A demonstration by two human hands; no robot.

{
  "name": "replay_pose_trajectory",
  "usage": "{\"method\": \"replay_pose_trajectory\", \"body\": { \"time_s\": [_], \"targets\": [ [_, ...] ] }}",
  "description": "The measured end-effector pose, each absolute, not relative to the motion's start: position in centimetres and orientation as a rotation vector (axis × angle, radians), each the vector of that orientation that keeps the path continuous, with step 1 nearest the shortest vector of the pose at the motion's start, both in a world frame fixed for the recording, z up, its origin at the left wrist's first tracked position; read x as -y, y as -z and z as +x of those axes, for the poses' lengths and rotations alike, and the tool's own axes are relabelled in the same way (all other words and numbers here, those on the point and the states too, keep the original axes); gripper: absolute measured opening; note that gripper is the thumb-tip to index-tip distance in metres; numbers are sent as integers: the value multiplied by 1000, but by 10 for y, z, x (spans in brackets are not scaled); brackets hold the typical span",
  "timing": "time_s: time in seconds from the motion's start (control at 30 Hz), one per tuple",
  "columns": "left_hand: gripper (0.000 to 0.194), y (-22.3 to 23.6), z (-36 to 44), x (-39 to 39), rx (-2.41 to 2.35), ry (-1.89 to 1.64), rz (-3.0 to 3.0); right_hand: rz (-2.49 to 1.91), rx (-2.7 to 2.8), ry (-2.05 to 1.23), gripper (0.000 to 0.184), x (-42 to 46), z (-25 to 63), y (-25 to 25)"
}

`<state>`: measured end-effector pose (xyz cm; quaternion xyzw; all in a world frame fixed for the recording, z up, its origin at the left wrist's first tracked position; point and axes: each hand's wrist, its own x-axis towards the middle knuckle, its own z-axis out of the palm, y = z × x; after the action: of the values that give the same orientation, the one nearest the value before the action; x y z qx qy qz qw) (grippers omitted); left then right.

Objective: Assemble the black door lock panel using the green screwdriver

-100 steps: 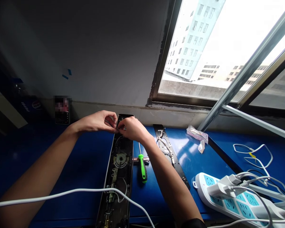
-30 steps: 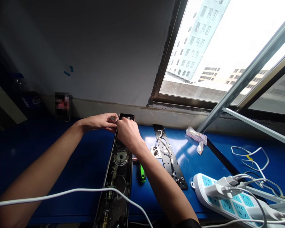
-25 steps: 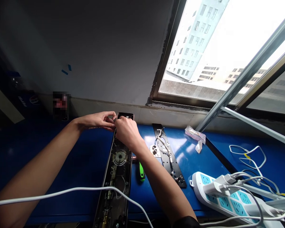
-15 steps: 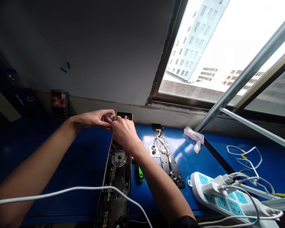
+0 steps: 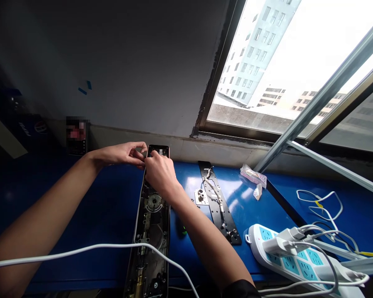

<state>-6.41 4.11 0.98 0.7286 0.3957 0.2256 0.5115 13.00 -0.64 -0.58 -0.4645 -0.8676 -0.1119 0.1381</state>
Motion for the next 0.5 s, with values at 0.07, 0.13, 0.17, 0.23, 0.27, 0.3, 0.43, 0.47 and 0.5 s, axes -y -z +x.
{"method": "replay_pose_trajectory", "body": {
  "time_s": [0.07,0.13,0.17,0.23,0.27,0.3,0.43,0.47,0.5],
  "targets": [
    [49,-11,-63,-40,-956,-539,1759,-1350,2507,311,27,6,131,5],
    [48,-12,-61,-39,-944,-535,1765,-1347,2507,303,26,6,131,5],
    [48,-13,-60,-39,-937,-534,1770,-1344,2507,301,25,6,131,5],
    [47,-14,-58,-39,-927,-532,1787,-1337,2503,298,23,5,131,5],
    [47,-14,-57,-39,-923,-534,1794,-1338,2497,296,24,5,131,6],
    [47,-14,-57,-40,-919,-537,1798,-1340,2489,294,24,5,131,6],
    [47,-14,-55,-41,-925,-552,1794,-1343,2460,280,25,4,132,8],
    [46,-13,-55,-41,-935,-556,1789,-1341,2455,273,26,4,133,9],
    [46,-13,-55,-40,-947,-560,1783,-1339,2450,263,26,4,133,9]
  ]
}}
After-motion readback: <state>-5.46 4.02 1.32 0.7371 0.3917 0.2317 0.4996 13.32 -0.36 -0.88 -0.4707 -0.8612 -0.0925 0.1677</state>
